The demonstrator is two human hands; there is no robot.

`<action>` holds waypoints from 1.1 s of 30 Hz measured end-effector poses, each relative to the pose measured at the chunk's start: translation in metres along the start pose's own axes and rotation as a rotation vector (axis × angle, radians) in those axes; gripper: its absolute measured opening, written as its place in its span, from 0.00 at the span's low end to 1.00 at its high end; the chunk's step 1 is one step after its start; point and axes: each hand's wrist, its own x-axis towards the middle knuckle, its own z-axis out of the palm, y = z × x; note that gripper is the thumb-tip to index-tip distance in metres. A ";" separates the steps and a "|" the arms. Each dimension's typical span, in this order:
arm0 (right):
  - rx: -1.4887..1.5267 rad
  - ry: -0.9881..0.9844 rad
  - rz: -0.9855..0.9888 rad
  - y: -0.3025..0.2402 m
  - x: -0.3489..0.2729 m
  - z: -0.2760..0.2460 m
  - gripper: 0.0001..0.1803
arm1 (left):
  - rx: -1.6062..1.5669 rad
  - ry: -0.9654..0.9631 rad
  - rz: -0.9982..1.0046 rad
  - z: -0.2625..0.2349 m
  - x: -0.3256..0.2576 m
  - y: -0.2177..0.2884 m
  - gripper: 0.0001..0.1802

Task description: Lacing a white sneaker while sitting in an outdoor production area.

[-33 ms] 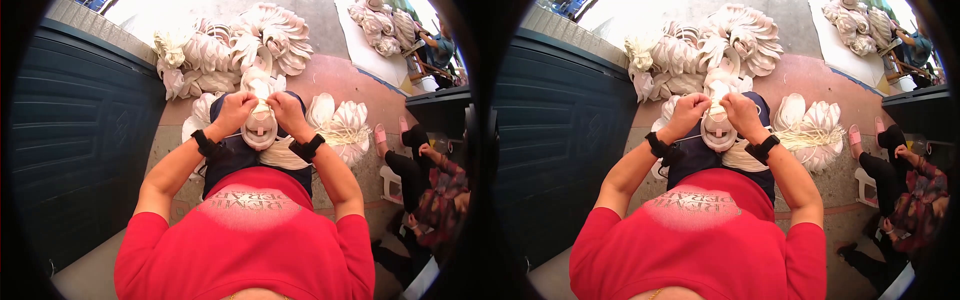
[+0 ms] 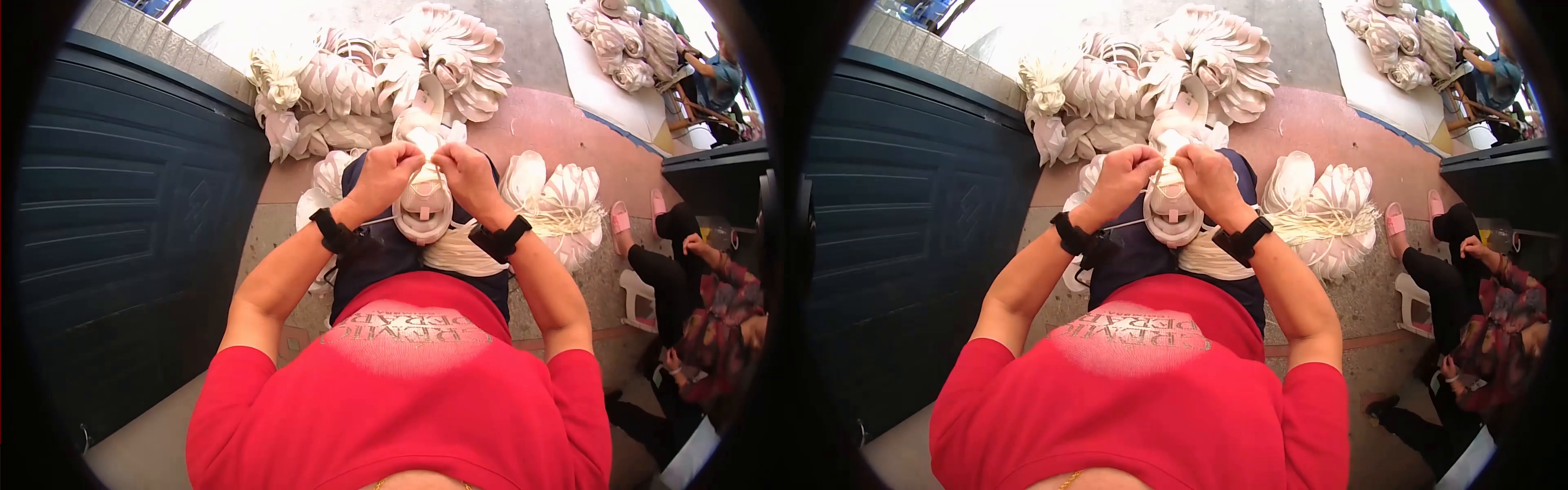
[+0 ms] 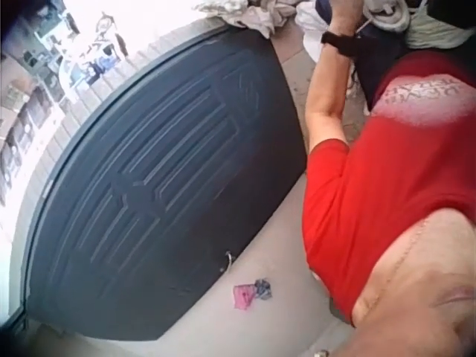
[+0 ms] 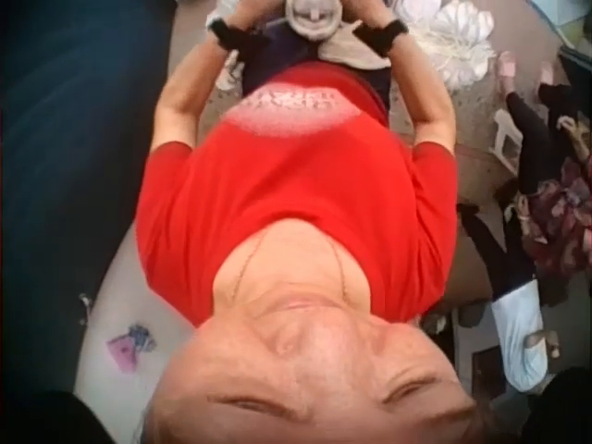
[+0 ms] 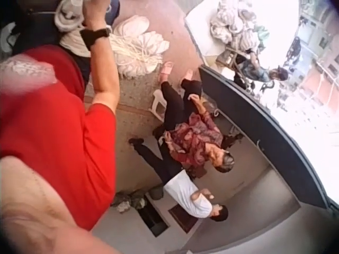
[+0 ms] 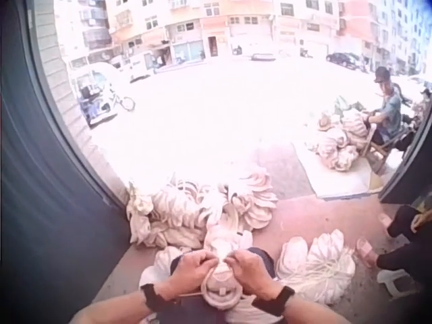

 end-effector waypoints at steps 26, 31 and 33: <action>-0.517 -0.248 -0.055 0.025 -0.086 -0.039 0.13 | 0.089 0.198 -0.908 -0.096 -0.135 -0.351 0.32; -0.680 -0.358 -0.102 0.023 -0.070 -0.030 0.13 | 0.403 0.214 -0.585 -0.076 -0.112 -0.328 0.29; -0.822 -0.464 -0.104 0.025 -0.070 -0.035 0.11 | 0.733 0.321 -0.808 -0.079 -0.098 -0.284 0.27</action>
